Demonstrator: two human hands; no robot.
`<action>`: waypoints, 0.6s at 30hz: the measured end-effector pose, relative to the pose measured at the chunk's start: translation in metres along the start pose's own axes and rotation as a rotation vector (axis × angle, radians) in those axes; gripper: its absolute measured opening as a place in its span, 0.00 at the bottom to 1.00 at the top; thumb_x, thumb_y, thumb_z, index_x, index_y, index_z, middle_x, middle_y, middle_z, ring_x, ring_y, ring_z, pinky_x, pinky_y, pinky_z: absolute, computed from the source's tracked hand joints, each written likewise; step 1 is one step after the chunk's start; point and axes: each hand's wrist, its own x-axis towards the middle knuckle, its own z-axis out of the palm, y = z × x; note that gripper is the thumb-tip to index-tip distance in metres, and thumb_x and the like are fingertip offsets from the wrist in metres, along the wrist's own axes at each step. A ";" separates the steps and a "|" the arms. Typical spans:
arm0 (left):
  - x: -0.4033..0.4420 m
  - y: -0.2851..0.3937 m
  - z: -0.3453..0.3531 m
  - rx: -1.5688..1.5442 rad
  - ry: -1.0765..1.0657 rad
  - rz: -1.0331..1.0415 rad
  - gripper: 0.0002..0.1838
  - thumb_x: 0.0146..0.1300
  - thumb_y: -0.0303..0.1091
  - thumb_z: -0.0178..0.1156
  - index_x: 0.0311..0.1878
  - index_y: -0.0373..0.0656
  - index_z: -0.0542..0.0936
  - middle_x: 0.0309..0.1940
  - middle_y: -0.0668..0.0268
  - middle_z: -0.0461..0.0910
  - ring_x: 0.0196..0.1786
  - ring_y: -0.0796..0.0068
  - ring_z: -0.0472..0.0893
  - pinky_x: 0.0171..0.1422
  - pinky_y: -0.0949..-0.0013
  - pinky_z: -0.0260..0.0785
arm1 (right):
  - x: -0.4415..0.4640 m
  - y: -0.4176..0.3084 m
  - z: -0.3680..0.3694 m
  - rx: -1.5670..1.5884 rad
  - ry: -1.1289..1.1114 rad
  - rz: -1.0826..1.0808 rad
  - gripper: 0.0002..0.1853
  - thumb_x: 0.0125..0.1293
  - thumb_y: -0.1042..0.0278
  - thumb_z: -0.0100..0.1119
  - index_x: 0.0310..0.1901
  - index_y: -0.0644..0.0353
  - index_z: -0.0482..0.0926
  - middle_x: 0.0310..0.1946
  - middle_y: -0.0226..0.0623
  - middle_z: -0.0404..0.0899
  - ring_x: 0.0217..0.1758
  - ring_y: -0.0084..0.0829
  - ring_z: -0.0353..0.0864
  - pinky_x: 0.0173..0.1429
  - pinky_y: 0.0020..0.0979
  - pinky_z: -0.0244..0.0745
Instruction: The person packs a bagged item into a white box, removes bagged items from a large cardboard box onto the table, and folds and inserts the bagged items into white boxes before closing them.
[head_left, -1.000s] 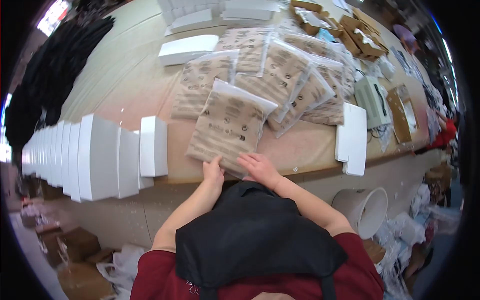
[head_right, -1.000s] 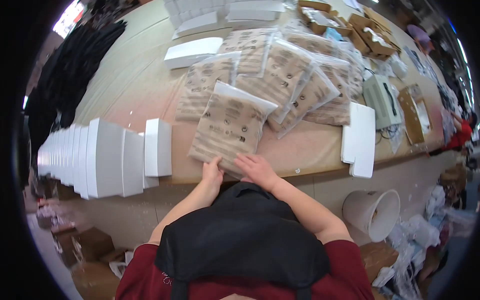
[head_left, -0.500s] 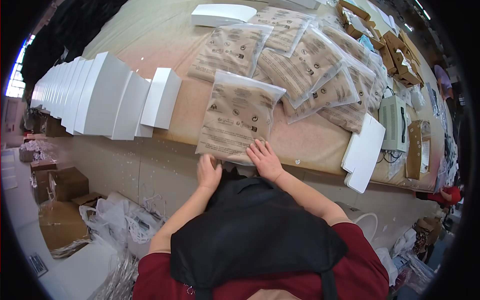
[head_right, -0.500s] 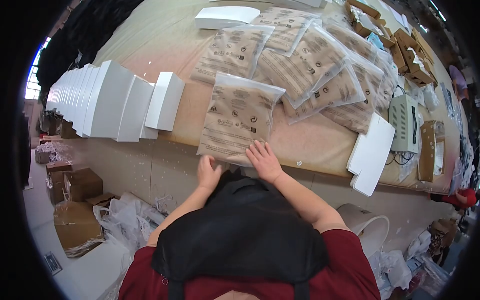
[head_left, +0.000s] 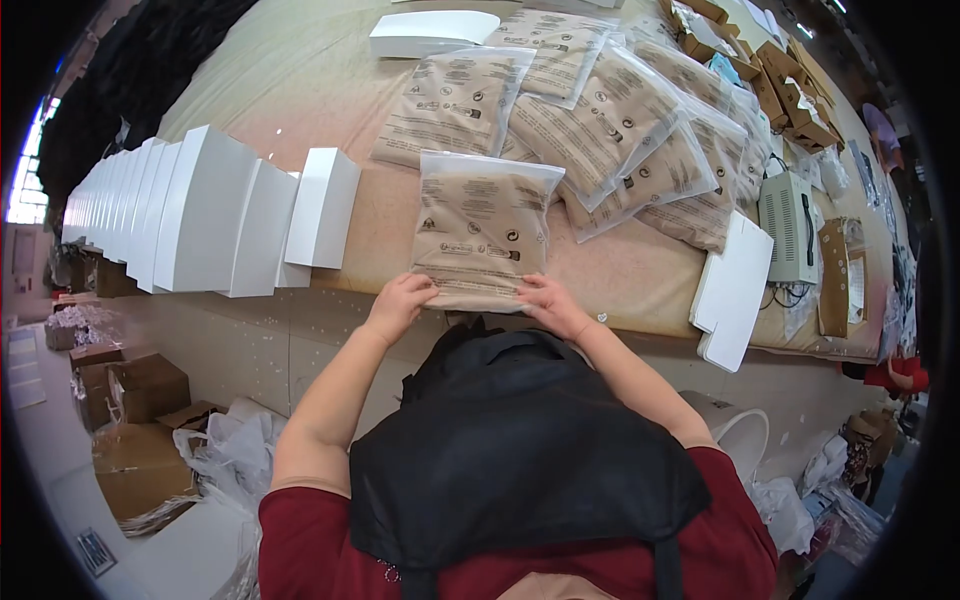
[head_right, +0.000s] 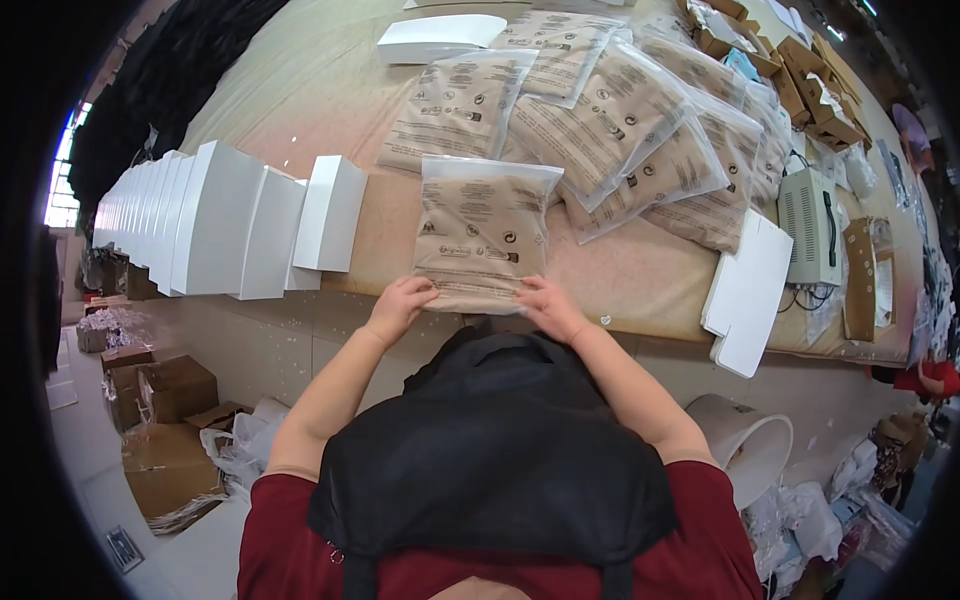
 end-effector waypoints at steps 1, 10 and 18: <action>0.004 -0.008 -0.002 -0.034 -0.047 -0.015 0.14 0.51 0.32 0.66 0.44 0.47 0.84 0.45 0.65 0.78 0.54 0.61 0.76 0.57 0.61 0.70 | 0.003 0.004 0.000 0.136 0.009 0.077 0.11 0.60 0.68 0.63 0.45 0.57 0.85 0.44 0.38 0.85 0.52 0.37 0.80 0.59 0.37 0.73; 0.060 -0.061 -0.001 -0.735 -0.286 -0.653 0.11 0.61 0.37 0.65 0.43 0.41 0.81 0.29 0.60 0.81 0.32 0.70 0.81 0.39 0.63 0.71 | 0.031 0.006 0.010 0.275 0.299 0.586 0.07 0.56 0.65 0.63 0.34 0.57 0.84 0.28 0.41 0.83 0.31 0.36 0.82 0.40 0.35 0.76; 0.053 0.033 -0.011 0.188 0.027 0.028 0.22 0.51 0.32 0.63 0.51 0.43 0.76 0.49 0.60 0.75 0.55 0.58 0.74 0.61 0.58 0.64 | 0.045 -0.024 0.004 -0.116 0.307 0.658 0.08 0.54 0.68 0.61 0.38 0.54 0.79 0.38 0.43 0.83 0.41 0.46 0.82 0.47 0.43 0.76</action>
